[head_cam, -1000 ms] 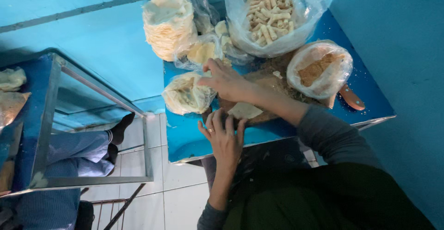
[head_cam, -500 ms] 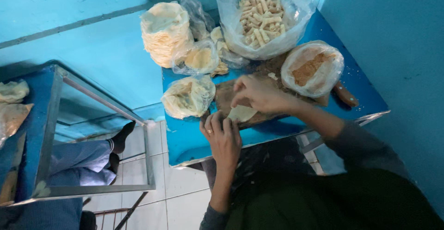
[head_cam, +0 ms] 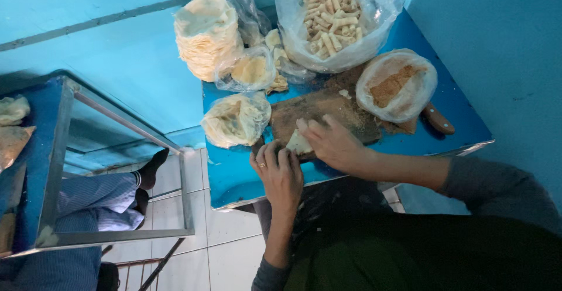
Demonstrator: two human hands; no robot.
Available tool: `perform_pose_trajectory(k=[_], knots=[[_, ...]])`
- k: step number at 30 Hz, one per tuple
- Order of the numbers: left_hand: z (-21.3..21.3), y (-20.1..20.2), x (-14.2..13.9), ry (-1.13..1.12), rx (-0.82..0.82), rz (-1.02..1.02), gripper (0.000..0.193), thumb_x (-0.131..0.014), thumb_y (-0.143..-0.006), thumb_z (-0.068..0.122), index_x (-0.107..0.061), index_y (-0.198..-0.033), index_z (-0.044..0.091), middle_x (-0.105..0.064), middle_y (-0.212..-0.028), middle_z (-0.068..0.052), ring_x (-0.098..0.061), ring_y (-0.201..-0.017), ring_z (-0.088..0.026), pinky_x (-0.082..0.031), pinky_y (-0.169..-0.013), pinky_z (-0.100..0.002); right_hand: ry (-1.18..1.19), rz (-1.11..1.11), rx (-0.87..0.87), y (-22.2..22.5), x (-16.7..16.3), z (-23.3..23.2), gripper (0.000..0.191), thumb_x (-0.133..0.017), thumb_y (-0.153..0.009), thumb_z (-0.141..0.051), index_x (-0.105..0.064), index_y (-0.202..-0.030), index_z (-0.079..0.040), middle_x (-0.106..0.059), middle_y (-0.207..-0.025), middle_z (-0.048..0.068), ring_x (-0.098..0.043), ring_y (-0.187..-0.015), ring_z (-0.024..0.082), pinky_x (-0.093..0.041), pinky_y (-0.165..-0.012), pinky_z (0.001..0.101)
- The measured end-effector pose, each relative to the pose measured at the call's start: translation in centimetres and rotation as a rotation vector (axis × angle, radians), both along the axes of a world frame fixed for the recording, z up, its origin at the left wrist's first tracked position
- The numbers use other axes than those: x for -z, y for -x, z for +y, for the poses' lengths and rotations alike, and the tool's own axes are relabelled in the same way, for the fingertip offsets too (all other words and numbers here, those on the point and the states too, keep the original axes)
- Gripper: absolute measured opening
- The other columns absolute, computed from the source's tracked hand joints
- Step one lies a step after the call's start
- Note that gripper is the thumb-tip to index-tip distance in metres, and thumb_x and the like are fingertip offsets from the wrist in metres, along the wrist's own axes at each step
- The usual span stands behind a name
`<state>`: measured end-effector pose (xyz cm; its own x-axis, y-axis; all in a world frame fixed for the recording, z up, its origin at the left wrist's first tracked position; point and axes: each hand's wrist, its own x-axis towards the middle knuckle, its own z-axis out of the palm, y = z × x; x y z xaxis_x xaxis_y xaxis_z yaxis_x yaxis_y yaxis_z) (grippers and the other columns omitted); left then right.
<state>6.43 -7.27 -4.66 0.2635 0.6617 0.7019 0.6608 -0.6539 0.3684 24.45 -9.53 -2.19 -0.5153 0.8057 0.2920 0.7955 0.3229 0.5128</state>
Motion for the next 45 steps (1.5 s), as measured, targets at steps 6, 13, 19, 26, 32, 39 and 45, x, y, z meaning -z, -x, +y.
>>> perform_pose_trajectory(k=[6, 13, 19, 26, 32, 39, 45], knots=[[0.3, 0.0, 0.2, 0.009, -0.001, -0.103, 0.016, -0.073, -0.090, 0.009, -0.064, -0.102, 0.002, -0.058, -0.127, -0.018, -0.053, -0.124, -0.038, -0.036, -0.108, -0.057, 0.083, 0.427, -0.038, -5.6, -2.9, -1.5, 0.038, -0.059, -0.084, -0.011, -0.068, -0.121, -0.009, -0.059, -0.138, 0.018, -0.059, -0.123, 0.038, -0.048, -0.098, 0.0519], [0.5, -0.3, 0.6, 0.056, 0.038, -0.148, 0.018, -0.078, -0.088, 0.008, -0.073, -0.104, 0.001, -0.058, -0.132, -0.019, -0.050, -0.126, -0.039, -0.039, -0.107, -0.050, 0.044, 0.914, 0.270, -16.5, -6.5, -4.9, 0.024, -0.062, -0.092, -0.010, -0.057, -0.116, -0.007, -0.071, -0.102, 0.017, -0.072, -0.095, 0.035, -0.057, -0.076, 0.0469], [-1.1, -1.7, 0.0, 0.114, -0.047, 0.002, 0.025, -0.079, -0.084, 0.015, -0.077, -0.106, 0.004, -0.061, -0.131, -0.014, -0.051, -0.125, -0.036, -0.033, -0.108, -0.054, 0.210, 0.510, 0.196, -18.2, -3.9, -1.1, 0.042, -0.063, -0.086, -0.006, -0.054, -0.127, -0.003, -0.065, -0.077, 0.019, -0.068, -0.069, 0.039, -0.050, -0.058, 0.0506], [-0.5, -2.2, 0.4, 0.129, -0.035, -0.004, 0.016, -0.078, -0.085, 0.016, -0.076, -0.098, 0.007, -0.063, -0.124, -0.012, -0.054, -0.121, -0.034, -0.034, -0.106, -0.052, 0.373, 0.444, 0.300, -16.7, -3.6, -0.6, 0.050, -0.065, -0.084, -0.003, -0.049, -0.132, -0.004, -0.061, -0.064, 0.017, -0.066, -0.061, 0.037, -0.050, -0.054, 0.0486], [0.5, -1.8, 1.5, 0.164, -0.039, -0.050, 0.016, -0.079, -0.085, 0.018, -0.071, -0.095, 0.008, -0.064, -0.121, -0.011, -0.055, -0.120, -0.033, -0.033, -0.105, -0.052, 0.065, 0.523, 0.280, -15.4, -1.8, -0.4, 0.055, -0.067, -0.080, -0.003, -0.050, -0.132, 0.005, -0.060, -0.068, 0.020, -0.065, -0.062, 0.039, -0.048, -0.051, 0.0495], [0.9, -1.2, 1.4, 0.190, -0.063, -0.066, 0.018, -0.079, -0.084, 0.018, -0.070, -0.096, 0.008, -0.063, -0.122, -0.011, -0.054, -0.119, -0.034, -0.033, -0.106, -0.053, -0.104, 1.506, 0.431, -13.4, -3.7, -2.9, 0.035, -0.082, -0.086, -0.013, -0.051, -0.101, -0.006, -0.074, -0.097, 0.010, -0.076, -0.094, 0.018, -0.063, -0.080, 0.0351], [1.0, -1.3, 1.2, 0.183, -0.011, -0.116, 0.011, -0.075, -0.087, 0.014, -0.069, -0.094, 0.008, -0.066, -0.115, -0.010, -0.057, -0.114, -0.033, -0.035, -0.104, -0.049, 0.371, 1.540, 0.097, -2.3, -0.3, 0.1, 0.030, -0.078, -0.087, -0.011, -0.055, -0.106, -0.007, -0.078, -0.097, 0.007, -0.077, -0.088, 0.016, -0.060, -0.078, 0.0305]])
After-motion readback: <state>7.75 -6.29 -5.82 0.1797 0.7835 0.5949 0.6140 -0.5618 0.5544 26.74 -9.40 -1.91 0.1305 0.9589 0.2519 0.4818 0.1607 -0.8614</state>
